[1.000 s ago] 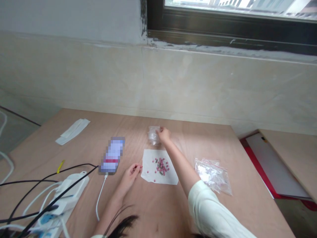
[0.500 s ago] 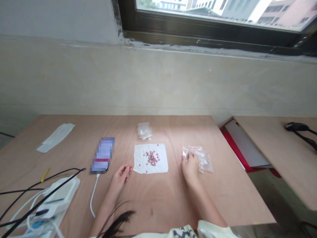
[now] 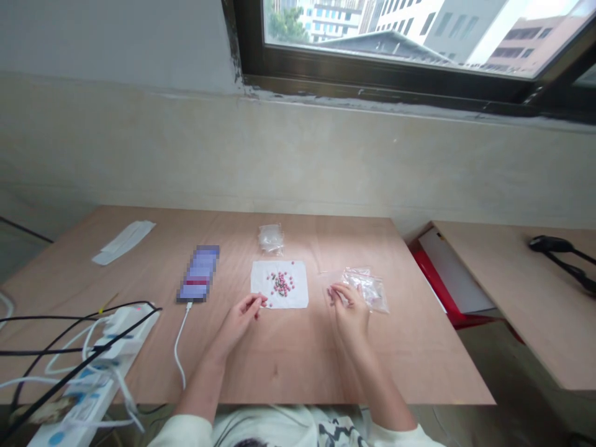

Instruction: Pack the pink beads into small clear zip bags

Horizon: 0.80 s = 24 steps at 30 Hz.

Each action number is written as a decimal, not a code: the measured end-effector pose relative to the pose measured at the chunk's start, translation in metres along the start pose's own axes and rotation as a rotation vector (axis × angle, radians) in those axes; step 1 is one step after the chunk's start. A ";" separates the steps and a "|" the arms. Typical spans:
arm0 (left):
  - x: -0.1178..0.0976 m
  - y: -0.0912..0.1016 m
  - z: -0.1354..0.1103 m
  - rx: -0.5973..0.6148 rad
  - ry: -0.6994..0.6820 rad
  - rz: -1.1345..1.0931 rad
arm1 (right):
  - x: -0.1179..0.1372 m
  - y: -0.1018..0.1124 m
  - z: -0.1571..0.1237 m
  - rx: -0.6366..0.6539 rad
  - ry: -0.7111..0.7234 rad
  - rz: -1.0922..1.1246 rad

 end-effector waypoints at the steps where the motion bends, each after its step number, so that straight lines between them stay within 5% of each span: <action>1: -0.010 -0.008 0.004 0.046 -0.017 0.005 | 0.010 -0.005 -0.003 0.053 0.012 0.060; 5: -0.038 -0.034 0.020 0.232 -0.046 0.000 | 0.039 -0.032 -0.012 0.287 0.118 0.209; 11: -0.038 -0.027 0.023 0.344 0.019 -0.109 | 0.057 -0.051 -0.009 0.444 0.272 0.188; 24: -0.027 -0.036 0.002 0.450 0.174 -0.219 | 0.067 -0.081 -0.015 0.772 -0.174 0.277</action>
Point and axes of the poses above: each hand's wrist, its own z-axis towards the middle knuckle, its own y-axis out of the back of the hand, x = y × z, the point moved 6 cm from there along z, towards the middle knuckle, and after that the axes turned 3 degrees about x, right-handed, at the moved point
